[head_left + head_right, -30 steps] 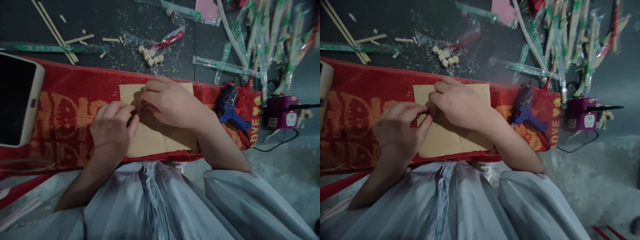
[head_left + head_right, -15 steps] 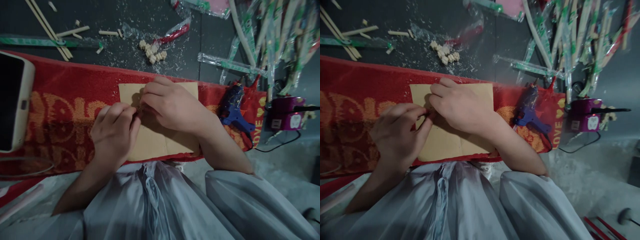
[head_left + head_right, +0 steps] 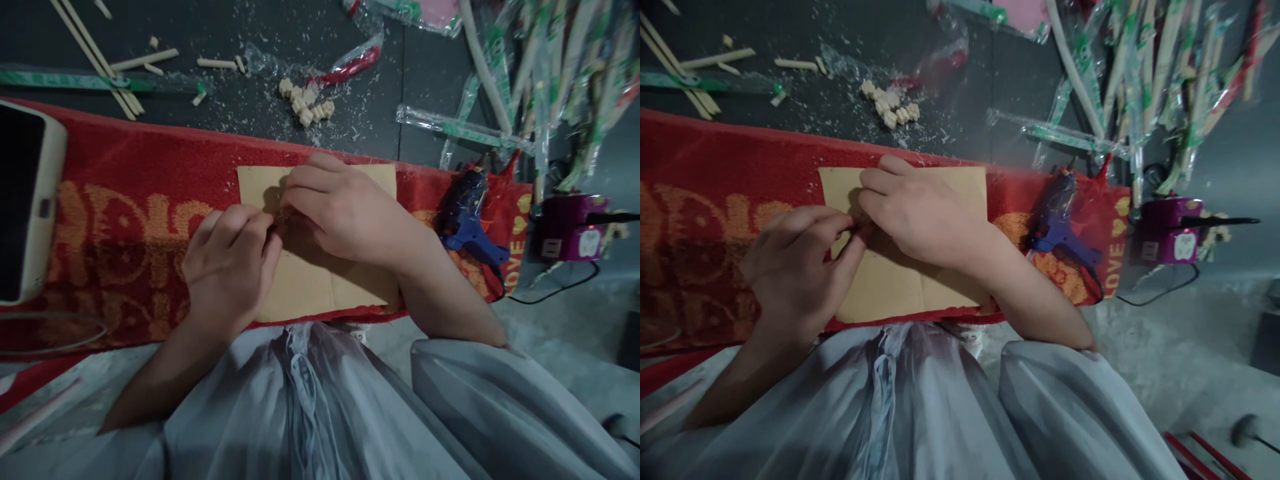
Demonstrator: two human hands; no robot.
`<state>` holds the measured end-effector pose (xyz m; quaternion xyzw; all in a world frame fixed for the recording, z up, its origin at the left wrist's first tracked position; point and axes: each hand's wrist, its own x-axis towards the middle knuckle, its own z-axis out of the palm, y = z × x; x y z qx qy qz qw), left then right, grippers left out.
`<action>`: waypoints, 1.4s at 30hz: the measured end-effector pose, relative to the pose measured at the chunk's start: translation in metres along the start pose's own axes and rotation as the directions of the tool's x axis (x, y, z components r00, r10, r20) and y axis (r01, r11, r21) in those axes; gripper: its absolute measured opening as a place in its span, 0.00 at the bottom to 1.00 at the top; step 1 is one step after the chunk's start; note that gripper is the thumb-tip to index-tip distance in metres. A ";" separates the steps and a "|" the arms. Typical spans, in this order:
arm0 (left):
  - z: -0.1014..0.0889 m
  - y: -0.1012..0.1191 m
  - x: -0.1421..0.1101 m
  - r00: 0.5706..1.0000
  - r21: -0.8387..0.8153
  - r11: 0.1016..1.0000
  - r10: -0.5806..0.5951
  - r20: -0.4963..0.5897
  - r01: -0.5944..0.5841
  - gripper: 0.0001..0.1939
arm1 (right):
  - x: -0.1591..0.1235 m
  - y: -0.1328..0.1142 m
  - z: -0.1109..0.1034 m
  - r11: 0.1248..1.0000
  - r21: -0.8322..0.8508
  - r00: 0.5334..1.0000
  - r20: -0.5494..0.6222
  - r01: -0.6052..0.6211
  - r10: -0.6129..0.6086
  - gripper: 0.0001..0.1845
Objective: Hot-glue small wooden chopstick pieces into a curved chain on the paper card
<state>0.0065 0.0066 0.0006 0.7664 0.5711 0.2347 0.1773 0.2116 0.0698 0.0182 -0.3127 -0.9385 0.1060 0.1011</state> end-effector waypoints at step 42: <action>0.001 0.000 0.002 0.995 0.091 0.995 0.051 -0.083 -0.044 0.07 | -0.001 -0.002 -0.003 0.996 0.063 0.998 0.034 -0.062 0.059 0.23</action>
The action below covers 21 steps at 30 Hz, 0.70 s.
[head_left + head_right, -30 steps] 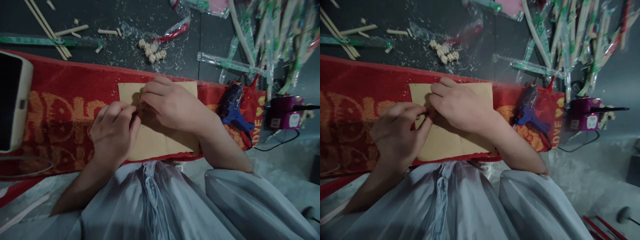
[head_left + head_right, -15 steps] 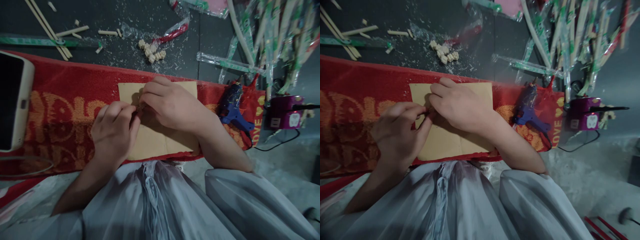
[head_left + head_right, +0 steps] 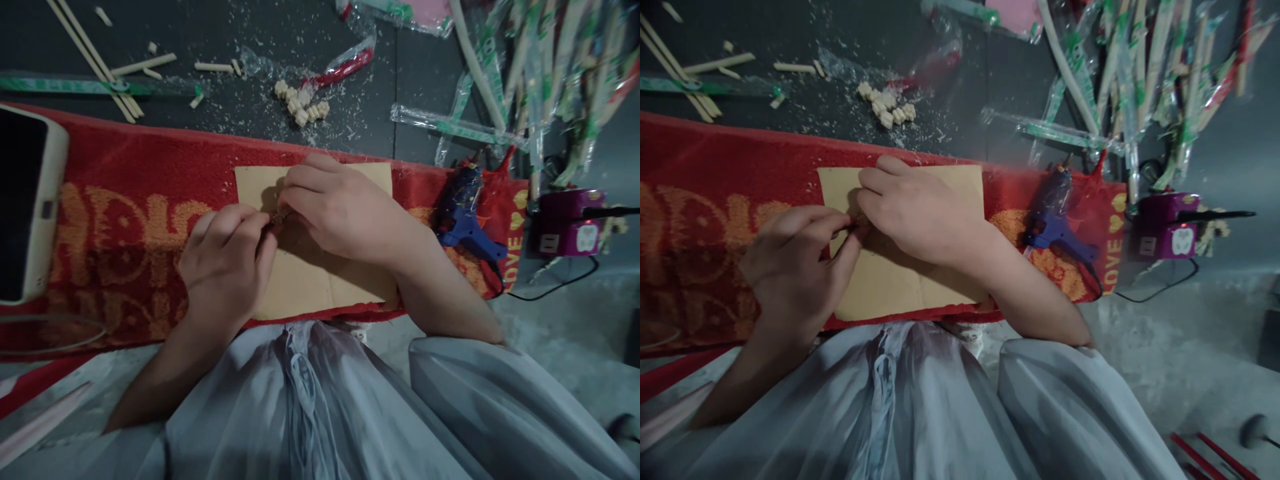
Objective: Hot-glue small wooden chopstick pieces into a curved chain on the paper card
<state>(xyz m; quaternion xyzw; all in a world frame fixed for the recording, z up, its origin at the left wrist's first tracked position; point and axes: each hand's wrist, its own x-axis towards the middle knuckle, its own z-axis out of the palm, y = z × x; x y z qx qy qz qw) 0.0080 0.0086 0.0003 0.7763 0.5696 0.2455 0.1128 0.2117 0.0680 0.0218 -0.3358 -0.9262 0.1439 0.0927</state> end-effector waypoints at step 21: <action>-0.003 0.002 0.003 0.997 0.011 0.998 -0.062 0.048 0.062 0.09 | 0.001 -0.003 0.003 0.998 -0.010 0.998 -0.008 -0.064 0.064 0.24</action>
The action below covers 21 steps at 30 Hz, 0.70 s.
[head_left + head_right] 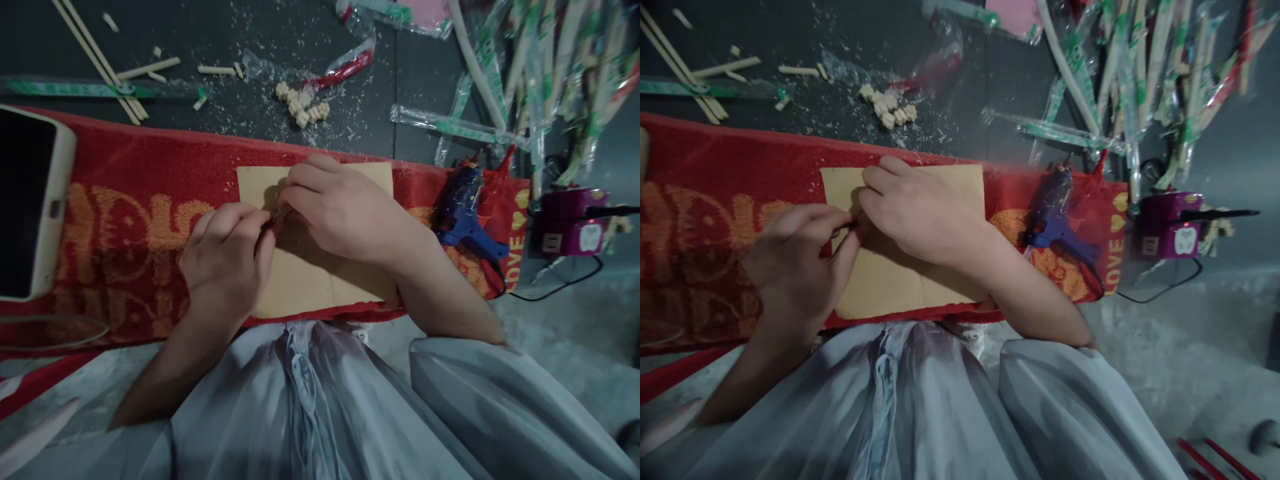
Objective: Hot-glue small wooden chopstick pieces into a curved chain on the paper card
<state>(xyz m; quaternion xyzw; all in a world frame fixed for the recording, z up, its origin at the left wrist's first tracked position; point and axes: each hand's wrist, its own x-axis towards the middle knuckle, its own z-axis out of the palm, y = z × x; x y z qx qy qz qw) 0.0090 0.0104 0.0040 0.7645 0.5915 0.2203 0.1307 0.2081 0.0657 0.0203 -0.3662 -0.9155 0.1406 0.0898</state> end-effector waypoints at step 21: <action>0.001 -0.007 -0.004 0.997 -0.059 0.998 -0.040 -0.071 0.035 0.06 | -0.009 0.013 -0.032 0.981 0.121 0.989 0.014 -0.149 0.149 0.14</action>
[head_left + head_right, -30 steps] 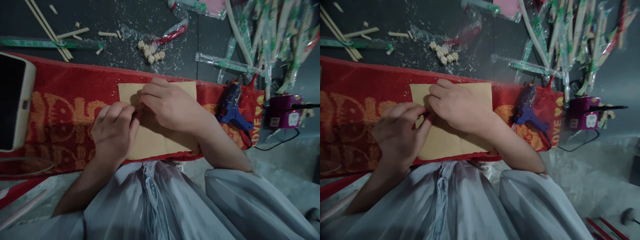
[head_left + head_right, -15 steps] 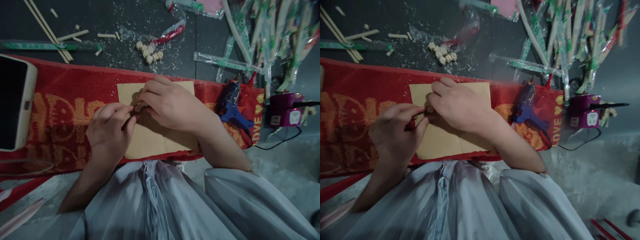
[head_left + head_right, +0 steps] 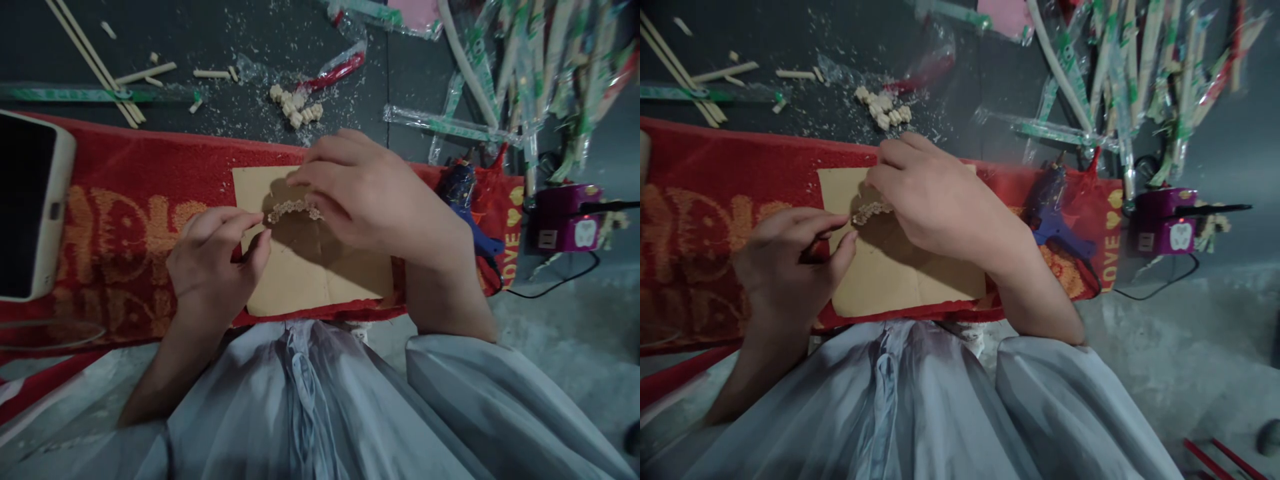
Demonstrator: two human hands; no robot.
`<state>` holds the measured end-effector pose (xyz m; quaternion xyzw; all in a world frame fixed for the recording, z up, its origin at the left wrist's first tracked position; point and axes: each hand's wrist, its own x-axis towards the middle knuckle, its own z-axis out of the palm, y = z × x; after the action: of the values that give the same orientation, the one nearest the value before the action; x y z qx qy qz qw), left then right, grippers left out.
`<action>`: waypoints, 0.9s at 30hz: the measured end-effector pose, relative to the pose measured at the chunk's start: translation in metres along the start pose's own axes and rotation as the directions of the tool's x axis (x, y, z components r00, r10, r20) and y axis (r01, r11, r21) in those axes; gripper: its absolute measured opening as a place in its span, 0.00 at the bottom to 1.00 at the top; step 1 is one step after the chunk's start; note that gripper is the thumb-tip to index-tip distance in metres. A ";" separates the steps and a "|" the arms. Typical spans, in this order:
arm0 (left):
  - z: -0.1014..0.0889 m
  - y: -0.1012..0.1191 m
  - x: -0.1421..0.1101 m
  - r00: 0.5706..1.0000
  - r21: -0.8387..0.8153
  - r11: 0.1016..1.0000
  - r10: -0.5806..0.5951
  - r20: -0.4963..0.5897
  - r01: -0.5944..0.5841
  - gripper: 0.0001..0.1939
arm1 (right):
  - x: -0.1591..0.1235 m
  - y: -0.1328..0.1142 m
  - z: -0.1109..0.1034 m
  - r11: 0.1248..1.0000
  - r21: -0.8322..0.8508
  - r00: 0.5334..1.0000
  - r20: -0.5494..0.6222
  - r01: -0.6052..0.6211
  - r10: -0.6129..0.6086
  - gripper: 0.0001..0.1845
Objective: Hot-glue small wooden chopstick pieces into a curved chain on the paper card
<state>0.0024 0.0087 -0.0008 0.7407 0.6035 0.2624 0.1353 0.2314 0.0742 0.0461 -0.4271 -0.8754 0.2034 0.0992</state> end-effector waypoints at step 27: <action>-0.001 0.001 0.006 0.999 0.013 0.999 -0.029 -0.015 0.029 0.11 | -0.100 -0.011 -0.031 0.956 -0.185 0.973 -0.027 -0.228 0.227 0.14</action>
<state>0.0036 0.0142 0.0021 0.7308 0.6169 0.2617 0.1300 0.2956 -0.0025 0.0787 -0.5331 -0.8353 0.1292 0.0367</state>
